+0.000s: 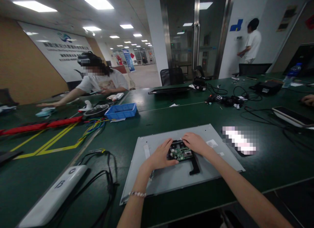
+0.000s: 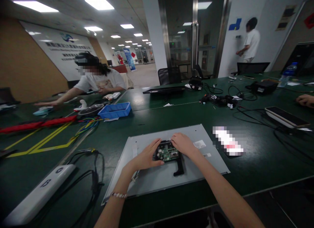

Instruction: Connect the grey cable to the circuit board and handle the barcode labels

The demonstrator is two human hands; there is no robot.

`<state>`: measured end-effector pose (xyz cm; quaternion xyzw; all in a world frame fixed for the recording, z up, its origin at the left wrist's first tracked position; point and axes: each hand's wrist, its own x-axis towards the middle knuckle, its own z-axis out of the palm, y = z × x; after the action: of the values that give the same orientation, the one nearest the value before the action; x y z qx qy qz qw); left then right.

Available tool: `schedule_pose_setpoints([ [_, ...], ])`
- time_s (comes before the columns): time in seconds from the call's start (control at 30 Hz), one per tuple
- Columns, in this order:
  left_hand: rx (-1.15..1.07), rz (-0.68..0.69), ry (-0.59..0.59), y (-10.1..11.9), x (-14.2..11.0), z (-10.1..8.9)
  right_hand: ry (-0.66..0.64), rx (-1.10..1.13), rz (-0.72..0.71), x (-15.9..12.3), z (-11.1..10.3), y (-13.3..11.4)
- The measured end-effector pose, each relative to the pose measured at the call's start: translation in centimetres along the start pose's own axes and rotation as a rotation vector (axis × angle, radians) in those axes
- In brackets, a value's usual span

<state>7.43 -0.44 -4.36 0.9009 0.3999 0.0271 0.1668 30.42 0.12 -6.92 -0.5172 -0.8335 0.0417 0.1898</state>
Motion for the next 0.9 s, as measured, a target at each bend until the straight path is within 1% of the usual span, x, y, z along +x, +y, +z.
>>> schedule_pose_setpoints([
  [0.2, 0.009, 0.008, 0.008, -0.1, 0.1, 0.1, 0.019, -0.028, -0.04, -0.3, -0.4, -0.3],
  [0.3, 0.013, 0.019, 0.017, -0.3, 0.1, 0.3, 0.048, -0.015, -0.047, -0.4, -0.8, -0.4],
  [0.43, 0.013, 0.019, 0.019, -0.3, 0.1, 0.3, 0.078, 0.02, -0.029, -1.3, -2.1, 0.6],
  [0.53, 0.002, 0.022, 0.015, -0.3, 0.1, 0.2, 0.045, 0.037, 0.04, -3.1, -3.3, 2.5],
  [0.67, -0.017, 0.017, 0.003, -0.3, 0.0, 0.1, -0.071, 0.105, 0.206, -6.4, -4.5, 5.7],
  [0.8, -0.019, 0.011, 0.001, -0.4, 0.0, 0.1, -0.101, 0.219, 0.337, -8.8, -4.6, 7.5],
  [0.9, -0.015, 0.009, -0.002, -0.4, 0.0, 0.2, -0.101, 0.264, 0.371, -9.2, -4.1, 7.9],
])
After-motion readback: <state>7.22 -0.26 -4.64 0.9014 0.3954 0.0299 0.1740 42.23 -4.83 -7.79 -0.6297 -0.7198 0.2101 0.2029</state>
